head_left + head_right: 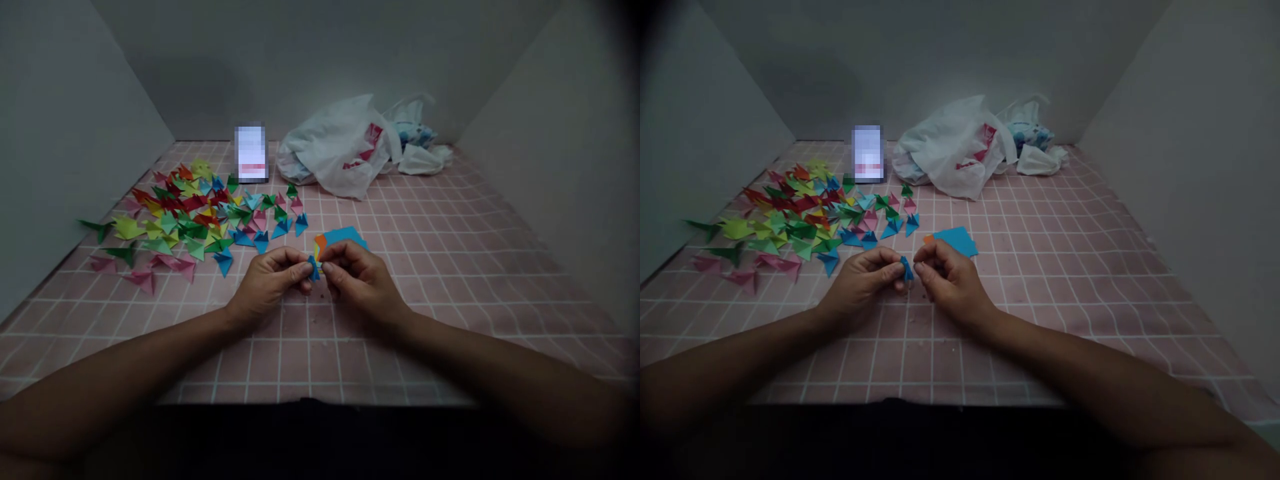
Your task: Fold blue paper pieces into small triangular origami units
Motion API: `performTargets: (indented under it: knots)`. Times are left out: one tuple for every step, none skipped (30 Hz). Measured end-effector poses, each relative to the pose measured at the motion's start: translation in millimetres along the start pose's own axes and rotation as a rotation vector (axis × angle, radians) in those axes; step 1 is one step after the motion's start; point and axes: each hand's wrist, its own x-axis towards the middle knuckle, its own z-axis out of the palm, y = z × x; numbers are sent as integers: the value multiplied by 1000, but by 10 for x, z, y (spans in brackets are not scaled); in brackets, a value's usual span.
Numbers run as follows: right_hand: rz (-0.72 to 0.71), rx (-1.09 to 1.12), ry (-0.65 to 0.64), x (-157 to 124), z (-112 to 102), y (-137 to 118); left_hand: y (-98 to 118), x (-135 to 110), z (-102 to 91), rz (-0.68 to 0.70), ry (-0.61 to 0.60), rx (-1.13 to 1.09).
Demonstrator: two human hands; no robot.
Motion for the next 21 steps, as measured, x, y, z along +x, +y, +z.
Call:
performTargets:
  knots:
    - [7,3,-6,9,-6,2,-5,3,1,-16,-8,-24]
    - [13,-2,-14,14,-12,6,-10,7,0,-26,-11,-44]
    - [17,-11,-20,17,-16,11,-14,12,-2,-30,-13,-61]
    - [19,-21,-22,17,-20,16,-19,17,-4,-32,-15,-74]
    - [23,-31,-24,15,-22,20,-24,21,-6,-34,-19,-83]
    - [27,-41,-24,12,-24,21,-29,25,-7,-38,-26,-87]
    - [32,-50,-23,10,-25,21,-33,29,-8,-43,-34,-88]
    - [38,-57,-22,8,-26,19,-36,32,-8,-47,-41,-87]
    - [43,-63,-21,7,-27,16,-39,35,-8,-53,-49,-83]
    - [49,-67,-19,8,-28,12,-40,36,-6,-61,-55,-76]
    - [56,-72,-18,10,-29,8,-40,36,-5,-69,-61,-70]
    - [59,-80,-15,13,-29,4,-39,36,-4,-80,-66,-63]
    - [62,-88,-16,16,-30,0,-38,35,-3,-90,-71,-55]
    - [62,-97,-15,19,-30,-5,-35,33,-3,-100,-75,-46]
    - [62,-105,-13,21,-31,-10,-32,32,-4,-109,-77,-39]
    - [62,-108,-15,23,-31,-14,-29,30,-5,-115,-79,-31]
    - [62,-107,-18,23,-32,-19,-25,28,-6,-117,-81,-24]
    - [66,-103,-20,23,-32,-23,-21,27,-8,-117,-84,-16]
    - [71,-98,-24,21,-32,-26,-16,26,-11,-111,-87,-7]
    - [76,-93,-26,20,-32,-28,-12,25,-14,-101,-92,7]
    - [83,-92,-29,19,-32,-28,-8,25,-18,-88,-99,24]
